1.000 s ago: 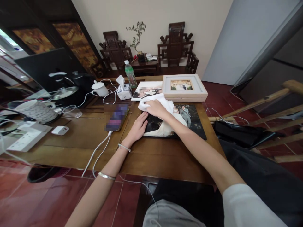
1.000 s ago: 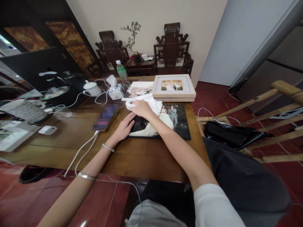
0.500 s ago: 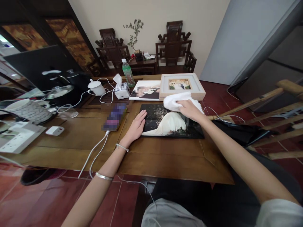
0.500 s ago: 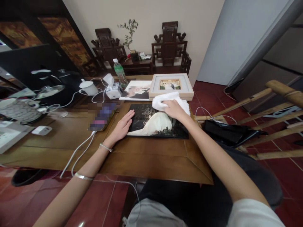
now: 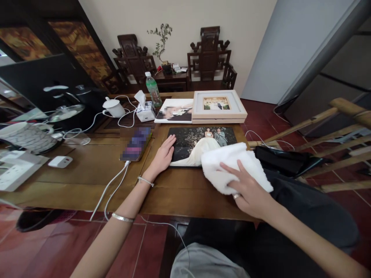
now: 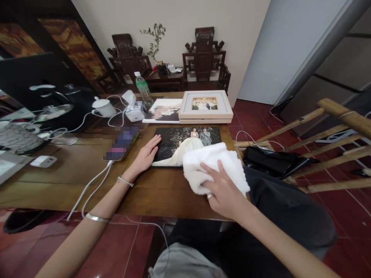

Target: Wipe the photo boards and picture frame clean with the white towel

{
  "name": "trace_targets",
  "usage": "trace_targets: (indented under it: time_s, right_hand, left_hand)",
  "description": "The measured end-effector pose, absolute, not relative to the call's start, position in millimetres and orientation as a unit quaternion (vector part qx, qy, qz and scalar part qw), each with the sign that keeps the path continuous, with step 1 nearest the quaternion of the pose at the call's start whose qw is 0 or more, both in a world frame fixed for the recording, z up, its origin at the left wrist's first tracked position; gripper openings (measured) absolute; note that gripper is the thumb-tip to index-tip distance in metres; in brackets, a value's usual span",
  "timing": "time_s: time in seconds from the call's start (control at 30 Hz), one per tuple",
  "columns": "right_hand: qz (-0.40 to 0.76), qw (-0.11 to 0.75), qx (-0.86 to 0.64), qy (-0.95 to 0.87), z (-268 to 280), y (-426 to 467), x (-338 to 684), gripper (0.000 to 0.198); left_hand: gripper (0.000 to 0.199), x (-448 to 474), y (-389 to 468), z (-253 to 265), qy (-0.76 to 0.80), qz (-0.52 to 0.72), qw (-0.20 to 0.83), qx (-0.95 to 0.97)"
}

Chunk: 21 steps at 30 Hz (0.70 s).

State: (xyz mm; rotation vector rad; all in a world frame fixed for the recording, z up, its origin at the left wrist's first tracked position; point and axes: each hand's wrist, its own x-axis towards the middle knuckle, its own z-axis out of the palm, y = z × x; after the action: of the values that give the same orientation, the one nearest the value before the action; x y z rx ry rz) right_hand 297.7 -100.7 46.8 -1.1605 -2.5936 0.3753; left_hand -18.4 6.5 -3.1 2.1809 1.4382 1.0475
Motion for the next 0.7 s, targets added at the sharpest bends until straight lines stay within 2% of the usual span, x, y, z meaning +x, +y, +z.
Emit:
trace_targets:
  time_s: [0.13, 0.27, 0.7]
  right_hand:
    - [0.126, 0.142, -0.384, -0.904, 47.4, -104.9, 296.9, 0.042]
    - [0.136, 0.139, -0.42, -0.887, 60.8, -71.2, 293.2, 0.047]
    - [0.159, 0.109, -0.457, -0.868, 94.6, 85.8, 273.9, 0.027]
  left_hand:
    - [0.045, -18.3, 6.0, -2.0, 0.505, 0.356, 0.162, 0.769]
    - [0.044, -18.9, 6.1, -2.2, 0.499, 0.363, 0.164, 0.77]
    - [0.044, -20.9, 5.8, -1.1, 0.497, 0.353, 0.171, 0.774]
